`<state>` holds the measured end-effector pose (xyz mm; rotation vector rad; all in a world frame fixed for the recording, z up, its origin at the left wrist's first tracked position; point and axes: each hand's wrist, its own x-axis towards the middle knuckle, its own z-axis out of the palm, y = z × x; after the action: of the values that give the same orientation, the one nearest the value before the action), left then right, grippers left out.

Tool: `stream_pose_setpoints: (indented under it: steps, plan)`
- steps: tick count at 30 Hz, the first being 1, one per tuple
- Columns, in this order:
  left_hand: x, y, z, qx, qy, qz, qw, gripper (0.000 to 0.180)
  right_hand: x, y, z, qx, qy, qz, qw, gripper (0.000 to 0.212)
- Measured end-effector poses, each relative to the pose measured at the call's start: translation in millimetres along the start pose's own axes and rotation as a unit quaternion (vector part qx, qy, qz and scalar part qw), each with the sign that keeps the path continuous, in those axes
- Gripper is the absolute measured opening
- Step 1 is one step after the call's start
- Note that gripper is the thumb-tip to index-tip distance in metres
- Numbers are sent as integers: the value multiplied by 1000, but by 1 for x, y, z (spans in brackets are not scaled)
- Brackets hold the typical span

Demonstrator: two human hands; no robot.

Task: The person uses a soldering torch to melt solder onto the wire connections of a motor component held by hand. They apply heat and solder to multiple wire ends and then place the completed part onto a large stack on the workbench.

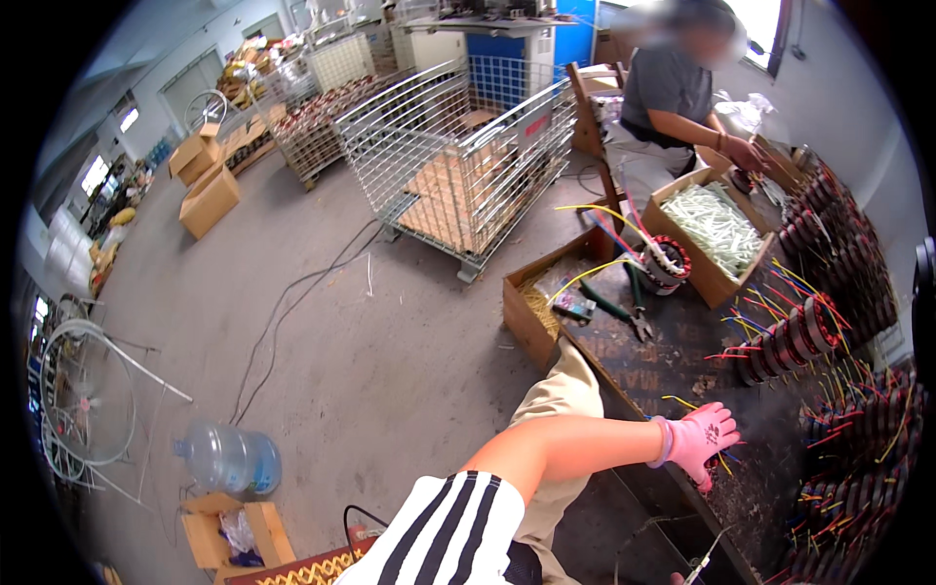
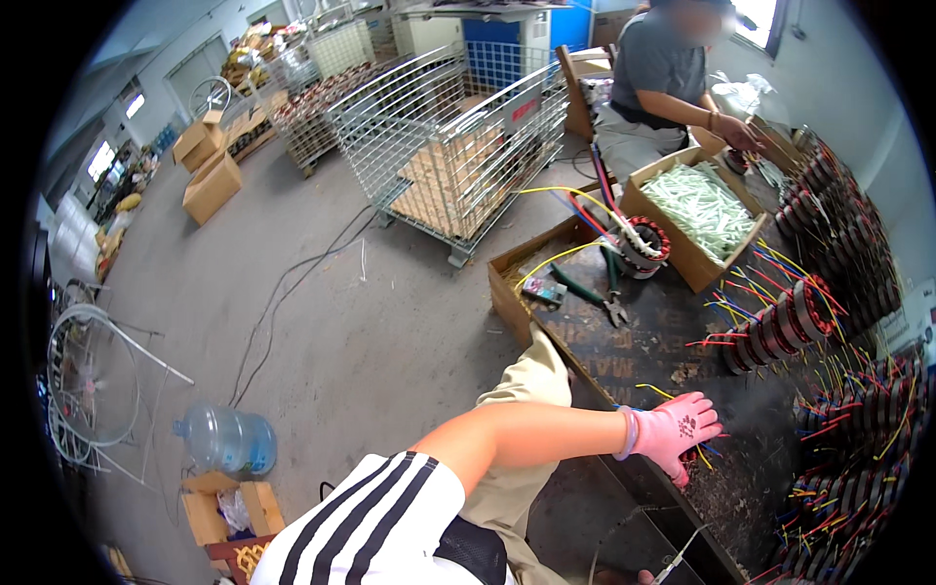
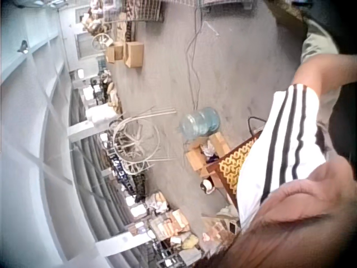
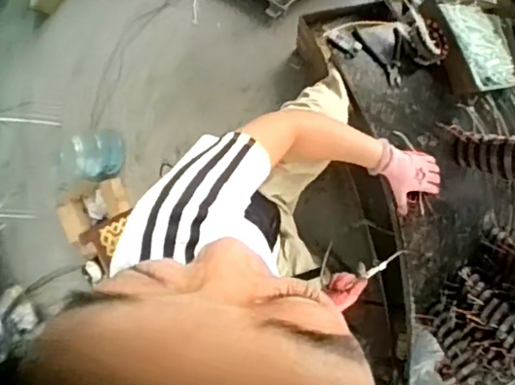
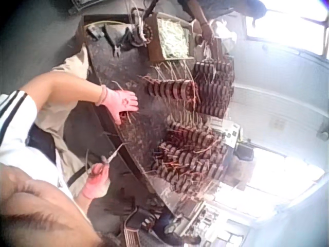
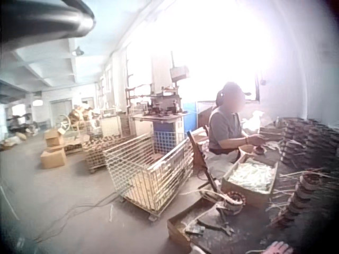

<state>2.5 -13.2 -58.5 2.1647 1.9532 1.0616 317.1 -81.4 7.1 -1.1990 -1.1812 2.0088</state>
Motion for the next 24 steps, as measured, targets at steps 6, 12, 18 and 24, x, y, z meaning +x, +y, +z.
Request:
stream_pose_setpoints:
  steps: [6,12,18,24]
  plan:
    - [1,-4,-17,-5,-6,62,998,104,0,8,-2,-5,41,101,994,38]
    - [0,0,-60,30,-107,-12,994,76,1,6,41,-74,10,58,996,36]
    - [20,1,-47,47,-116,21,992,81,-1,13,7,-67,26,39,997,34]
    - [15,2,-57,5,-159,-26,987,89,-2,24,6,14,-9,93,995,30]
